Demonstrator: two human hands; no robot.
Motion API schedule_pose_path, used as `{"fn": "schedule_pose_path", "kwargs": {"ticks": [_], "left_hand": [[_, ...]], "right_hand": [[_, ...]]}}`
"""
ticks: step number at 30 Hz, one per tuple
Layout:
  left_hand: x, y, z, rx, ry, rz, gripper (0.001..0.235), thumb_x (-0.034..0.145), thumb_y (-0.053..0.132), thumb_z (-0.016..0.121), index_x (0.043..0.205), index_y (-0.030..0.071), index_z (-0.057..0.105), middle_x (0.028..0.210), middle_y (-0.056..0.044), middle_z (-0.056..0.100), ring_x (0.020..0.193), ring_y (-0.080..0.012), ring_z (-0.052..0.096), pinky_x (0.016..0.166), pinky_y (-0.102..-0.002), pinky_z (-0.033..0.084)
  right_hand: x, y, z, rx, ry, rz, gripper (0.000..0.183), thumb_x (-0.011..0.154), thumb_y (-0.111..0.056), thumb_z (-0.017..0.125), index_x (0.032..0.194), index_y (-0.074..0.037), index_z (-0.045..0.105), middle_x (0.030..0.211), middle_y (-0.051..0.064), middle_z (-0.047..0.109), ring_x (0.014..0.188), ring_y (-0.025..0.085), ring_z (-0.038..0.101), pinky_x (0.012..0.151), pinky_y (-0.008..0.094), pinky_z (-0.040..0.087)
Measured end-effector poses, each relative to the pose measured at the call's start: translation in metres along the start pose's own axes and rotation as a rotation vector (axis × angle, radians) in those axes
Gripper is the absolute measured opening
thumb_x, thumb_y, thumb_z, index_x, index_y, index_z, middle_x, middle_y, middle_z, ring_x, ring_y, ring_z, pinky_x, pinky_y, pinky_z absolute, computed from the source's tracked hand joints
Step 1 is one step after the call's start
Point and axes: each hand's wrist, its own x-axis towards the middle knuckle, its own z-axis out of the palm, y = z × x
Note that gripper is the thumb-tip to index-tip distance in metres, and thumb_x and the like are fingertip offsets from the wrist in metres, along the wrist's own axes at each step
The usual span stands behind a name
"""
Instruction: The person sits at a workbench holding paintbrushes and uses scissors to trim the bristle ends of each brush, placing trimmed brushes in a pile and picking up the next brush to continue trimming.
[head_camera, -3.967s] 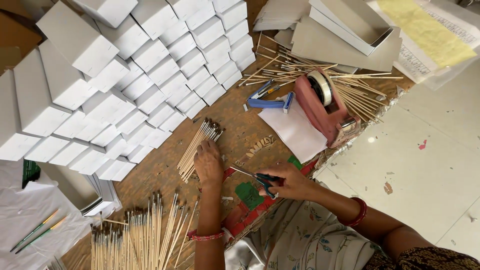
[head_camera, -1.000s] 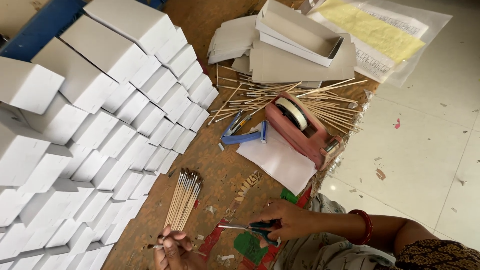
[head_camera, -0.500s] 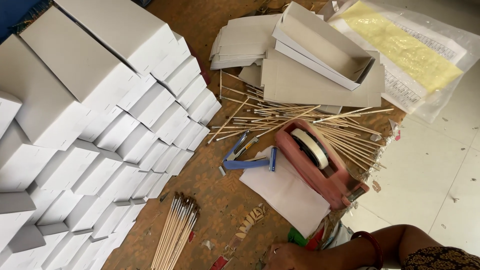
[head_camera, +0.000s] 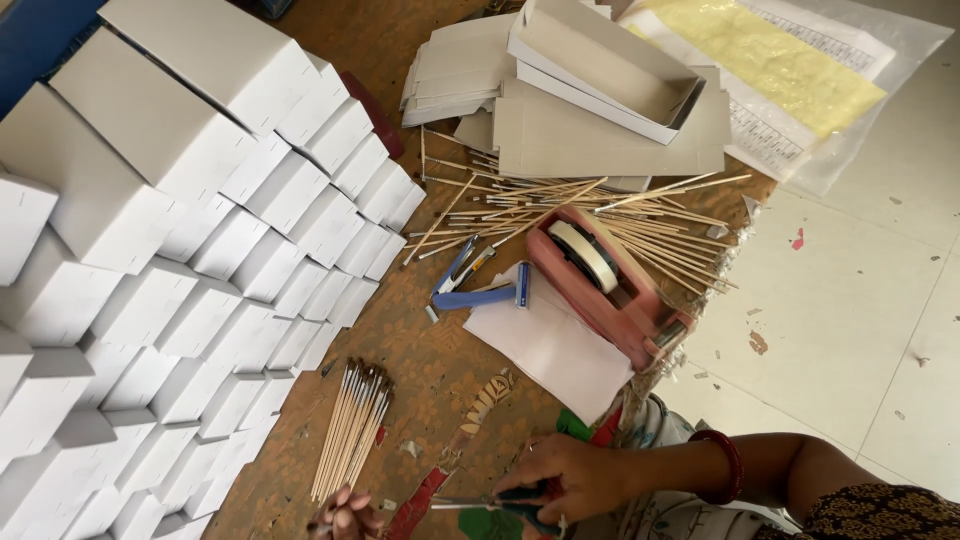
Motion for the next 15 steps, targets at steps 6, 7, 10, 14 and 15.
{"fn": "schedule_pose_path", "kwargs": {"ticks": [6, 7, 10, 14, 15], "left_hand": [[0.005, 0.149, 0.239, 0.164, 0.35, 0.148, 0.026, 0.107, 0.015, 0.056, 0.121, -0.004, 0.067, 0.096, -0.009, 0.075, 0.068, -0.0069, 0.055, 0.058, -0.022, 0.039], [0.003, 0.15, 0.241, 0.167, 0.365, 0.151, 0.026, 0.107, 0.015, 0.056, 0.121, -0.004, 0.067, 0.096, -0.009, 0.075, 0.068, -0.0069, 0.055, 0.058, -0.022, 0.039], [0.002, 0.157, 0.248, 0.149, 0.232, 0.229, 0.025, 0.106, 0.015, 0.059, 0.122, -0.001, 0.071, 0.093, -0.007, 0.075, 0.063, -0.0058, 0.049, 0.057, -0.022, 0.037], [0.005, 0.161, 0.253, 0.191, 0.2, 0.231, 0.024, 0.107, 0.016, 0.059, 0.121, 0.002, 0.074, 0.092, -0.006, 0.075, 0.067, -0.0057, 0.053, 0.059, -0.023, 0.04], [0.007, 0.16, 0.252, 0.169, 0.187, 0.259, 0.023, 0.107, 0.015, 0.059, 0.12, 0.002, 0.074, 0.095, -0.007, 0.075, 0.069, -0.0062, 0.056, 0.061, -0.023, 0.042]], "right_hand": [[0.005, -0.017, 0.009, 0.033, 0.023, 0.023, 0.042, 0.093, -0.021, 0.079, 0.131, -0.006, 0.069, 0.085, 0.005, 0.069, 0.074, 0.017, 0.063, 0.074, 0.033, 0.048], [0.005, -0.017, 0.012, 0.04, 0.009, 0.022, 0.042, 0.093, -0.021, 0.079, 0.131, -0.006, 0.069, 0.085, 0.005, 0.069, 0.074, 0.017, 0.063, 0.074, 0.033, 0.048], [0.006, -0.016, 0.019, -0.113, 0.069, 0.051, 0.042, 0.087, -0.018, 0.087, 0.126, -0.006, 0.075, 0.072, 0.004, 0.065, 0.061, 0.012, 0.056, 0.065, 0.031, 0.041], [0.005, -0.018, 0.022, -0.047, 0.068, 0.143, 0.041, 0.089, -0.018, 0.08, 0.127, -0.007, 0.072, 0.078, 0.001, 0.071, 0.061, 0.005, 0.059, 0.058, 0.026, 0.04], [0.005, -0.019, 0.022, -0.054, 0.061, 0.141, 0.041, 0.09, -0.018, 0.079, 0.128, -0.007, 0.071, 0.08, 0.0, 0.073, 0.063, 0.004, 0.06, 0.057, 0.025, 0.041]]}}
